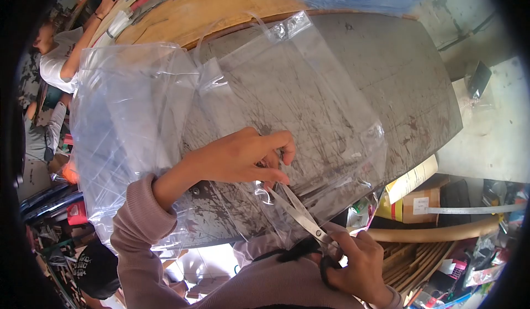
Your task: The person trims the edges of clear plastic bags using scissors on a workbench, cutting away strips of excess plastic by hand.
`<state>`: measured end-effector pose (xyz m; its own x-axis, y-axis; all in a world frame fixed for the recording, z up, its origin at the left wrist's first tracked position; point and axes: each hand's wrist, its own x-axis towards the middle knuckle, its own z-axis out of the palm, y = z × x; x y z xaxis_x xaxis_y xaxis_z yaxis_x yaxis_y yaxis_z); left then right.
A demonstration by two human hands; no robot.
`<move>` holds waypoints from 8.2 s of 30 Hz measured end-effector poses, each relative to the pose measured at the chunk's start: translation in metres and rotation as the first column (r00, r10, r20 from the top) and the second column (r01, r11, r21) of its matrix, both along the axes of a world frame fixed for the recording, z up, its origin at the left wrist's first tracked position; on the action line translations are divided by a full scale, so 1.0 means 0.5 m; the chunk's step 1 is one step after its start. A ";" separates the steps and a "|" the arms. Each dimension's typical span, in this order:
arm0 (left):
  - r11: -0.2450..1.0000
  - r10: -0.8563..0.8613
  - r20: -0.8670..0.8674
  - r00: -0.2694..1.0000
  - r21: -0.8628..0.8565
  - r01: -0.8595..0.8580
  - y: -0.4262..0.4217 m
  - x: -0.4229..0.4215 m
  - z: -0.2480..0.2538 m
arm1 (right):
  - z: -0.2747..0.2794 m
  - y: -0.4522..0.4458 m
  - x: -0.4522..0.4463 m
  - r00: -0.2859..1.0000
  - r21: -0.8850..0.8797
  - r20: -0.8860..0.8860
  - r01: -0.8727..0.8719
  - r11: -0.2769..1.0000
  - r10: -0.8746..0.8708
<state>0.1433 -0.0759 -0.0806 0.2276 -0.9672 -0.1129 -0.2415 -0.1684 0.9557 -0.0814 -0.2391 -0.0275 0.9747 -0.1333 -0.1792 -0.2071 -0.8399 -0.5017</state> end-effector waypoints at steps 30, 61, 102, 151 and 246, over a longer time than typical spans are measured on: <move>0.922 0.380 0.736 0.560 -0.251 -0.295 0.024 -0.219 0.035 | -0.057 -0.038 0.008 0.851 0.852 -0.501 0.517 -0.086 0.156; 0.981 0.192 0.950 0.246 -0.195 -0.013 0.035 -0.222 -0.006 | -0.027 -0.062 0.036 0.977 0.285 -0.213 0.046 0.957 0.017; 0.909 0.392 0.911 0.132 -0.405 0.098 0.033 -0.238 -0.022 | -0.036 -0.044 0.054 0.989 0.277 -0.120 -0.050 0.960 0.086; 0.788 0.584 0.803 0.117 -0.596 0.154 0.038 -0.252 -0.033 | -0.051 -0.068 0.045 0.960 0.328 0.063 -0.279 0.902 0.274; 0.994 -0.050 0.800 0.598 -0.020 0.110 0.031 -0.250 -0.067 | -0.081 0.013 0.232 0.991 0.557 0.040 -0.126 0.821 0.125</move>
